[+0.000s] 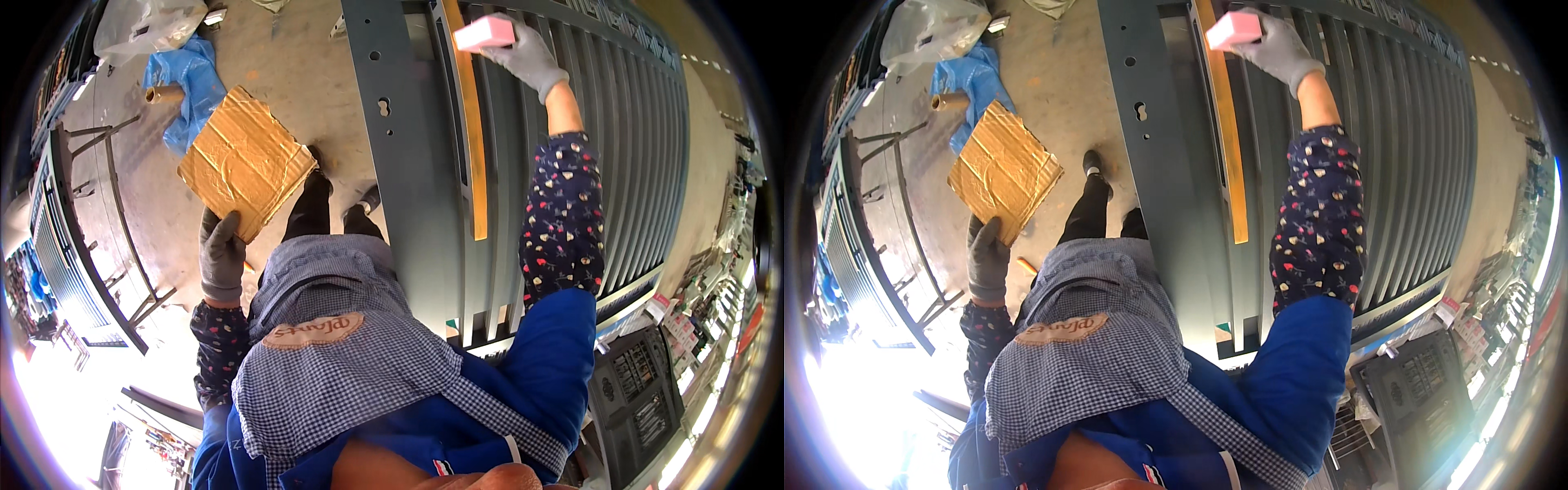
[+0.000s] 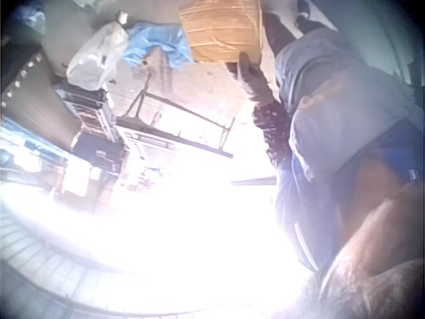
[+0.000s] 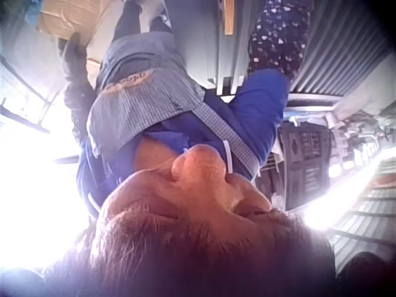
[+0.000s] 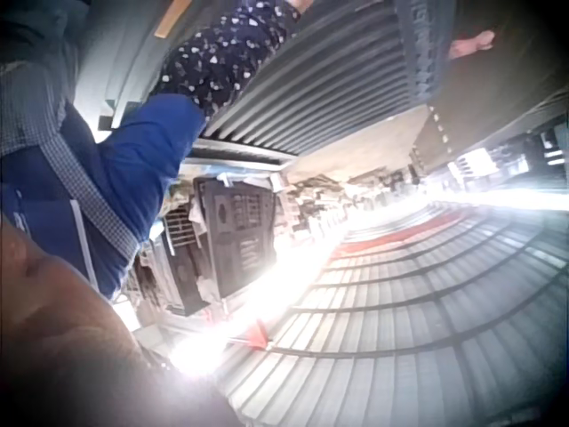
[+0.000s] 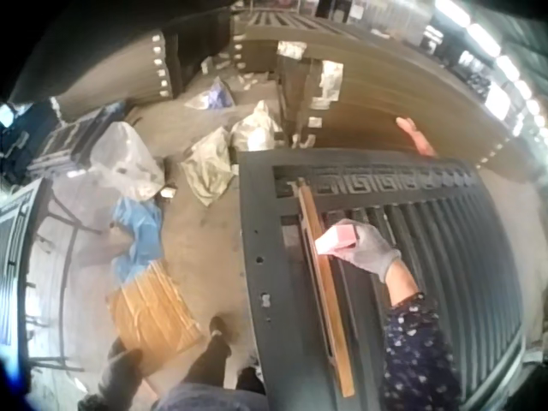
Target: The person applies gold leaf to a dark metal gate using a pink sponge and a cardboard palette. They repeatedly rub the sponge along the gate's horizontal bars and decorative patterns, occasionally dipping the sponge into a container to reload the gold material.
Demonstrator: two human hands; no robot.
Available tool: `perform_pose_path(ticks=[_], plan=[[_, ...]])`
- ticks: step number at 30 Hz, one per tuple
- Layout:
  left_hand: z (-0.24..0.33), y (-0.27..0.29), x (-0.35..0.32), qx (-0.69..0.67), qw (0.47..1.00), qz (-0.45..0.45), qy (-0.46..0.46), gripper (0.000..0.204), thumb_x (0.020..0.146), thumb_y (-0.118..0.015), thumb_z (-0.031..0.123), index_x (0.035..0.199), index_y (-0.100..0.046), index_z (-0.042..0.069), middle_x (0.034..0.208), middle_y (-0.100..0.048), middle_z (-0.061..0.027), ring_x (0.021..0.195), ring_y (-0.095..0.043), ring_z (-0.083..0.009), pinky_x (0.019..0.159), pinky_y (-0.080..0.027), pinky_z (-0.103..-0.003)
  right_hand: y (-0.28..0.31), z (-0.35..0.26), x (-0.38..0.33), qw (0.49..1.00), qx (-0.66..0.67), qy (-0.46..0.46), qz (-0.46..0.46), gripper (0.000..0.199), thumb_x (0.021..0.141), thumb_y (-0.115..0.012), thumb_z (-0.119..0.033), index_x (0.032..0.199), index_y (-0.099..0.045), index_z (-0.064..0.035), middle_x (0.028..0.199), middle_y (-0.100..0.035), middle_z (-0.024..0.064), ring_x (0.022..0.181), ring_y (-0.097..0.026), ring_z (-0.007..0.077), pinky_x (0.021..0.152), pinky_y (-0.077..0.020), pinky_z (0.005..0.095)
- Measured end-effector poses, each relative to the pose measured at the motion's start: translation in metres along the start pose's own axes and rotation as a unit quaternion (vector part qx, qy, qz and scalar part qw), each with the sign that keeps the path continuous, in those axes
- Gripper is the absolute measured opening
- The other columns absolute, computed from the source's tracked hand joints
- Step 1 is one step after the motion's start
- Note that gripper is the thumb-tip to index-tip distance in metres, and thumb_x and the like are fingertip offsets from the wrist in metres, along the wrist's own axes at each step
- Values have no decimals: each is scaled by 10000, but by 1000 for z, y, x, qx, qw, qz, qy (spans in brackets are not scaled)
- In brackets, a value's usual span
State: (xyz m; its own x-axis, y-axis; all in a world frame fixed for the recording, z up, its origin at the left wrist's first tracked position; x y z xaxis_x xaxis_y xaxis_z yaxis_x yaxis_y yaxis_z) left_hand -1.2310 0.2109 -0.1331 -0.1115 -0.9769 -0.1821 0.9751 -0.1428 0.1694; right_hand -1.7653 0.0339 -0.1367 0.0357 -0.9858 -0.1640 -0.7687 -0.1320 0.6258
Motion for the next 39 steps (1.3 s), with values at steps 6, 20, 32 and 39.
perform_pose_path(ticks=[6, 20, 32, 39], plan=[[28, -6, -5, 188, 953, -52, -233, 353, 1007, -449, -69, 1334, -556, 11, 1316, -577, -193, 1151, -658, -293, 898, -599, -360, -16, -35, -85, 987, -42, 150, -37, 369, 817, -776, -41, 1167, -679, -106, 1164, -729, 74, 1066, -713, 256, 913, -569, 345], [-19, 1, 1, -185, 974, 1, 128, 418, 1016, -484, 69, 1413, -475, -58, 1322, -606, -137, 1185, -634, -209, 989, -536, -326, -75, -35, -298, 938, -157, -45, -306, 397, 766, -796, -36, 1127, -703, -174, 1188, -716, 55, 1037, -712, 298, 910, -584, 395], [5, 0, 4, 48, 996, -43, -55, 426, 1007, -459, -71, 1377, -557, 117, 1369, -557, -190, 1200, -630, -289, 949, -574, -385, -34, -48, -106, 987, -91, 134, 11, 317, 828, -722, -27, 1124, -672, -128, 1153, -716, 51, 1043, -705, 296, 910, -566, 374], [2, 3, 3, 35, 998, -45, -40, 397, 1005, -464, -94, 1301, -593, 137, 1370, -552, -189, 1229, -611, -290, 966, -564, -385, -55, -65, -215, 977, -164, 127, -46, 307, 813, -740, -66, 1103, -673, -144, 1160, -704, 50, 1029, -699, 312, 902, -572, 396]])
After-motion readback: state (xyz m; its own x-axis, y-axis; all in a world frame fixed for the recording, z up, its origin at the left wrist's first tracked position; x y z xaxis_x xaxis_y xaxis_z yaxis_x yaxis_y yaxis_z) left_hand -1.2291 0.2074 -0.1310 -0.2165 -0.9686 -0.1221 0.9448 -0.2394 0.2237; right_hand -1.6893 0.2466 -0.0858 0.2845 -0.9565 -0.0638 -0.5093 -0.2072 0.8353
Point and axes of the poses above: each hand's wrist, its own x-axis towards the middle knuckle, its own y-axis out of the back of the hand, z = x × y, the point moved 9 cm from there along x, towards the middle knuckle
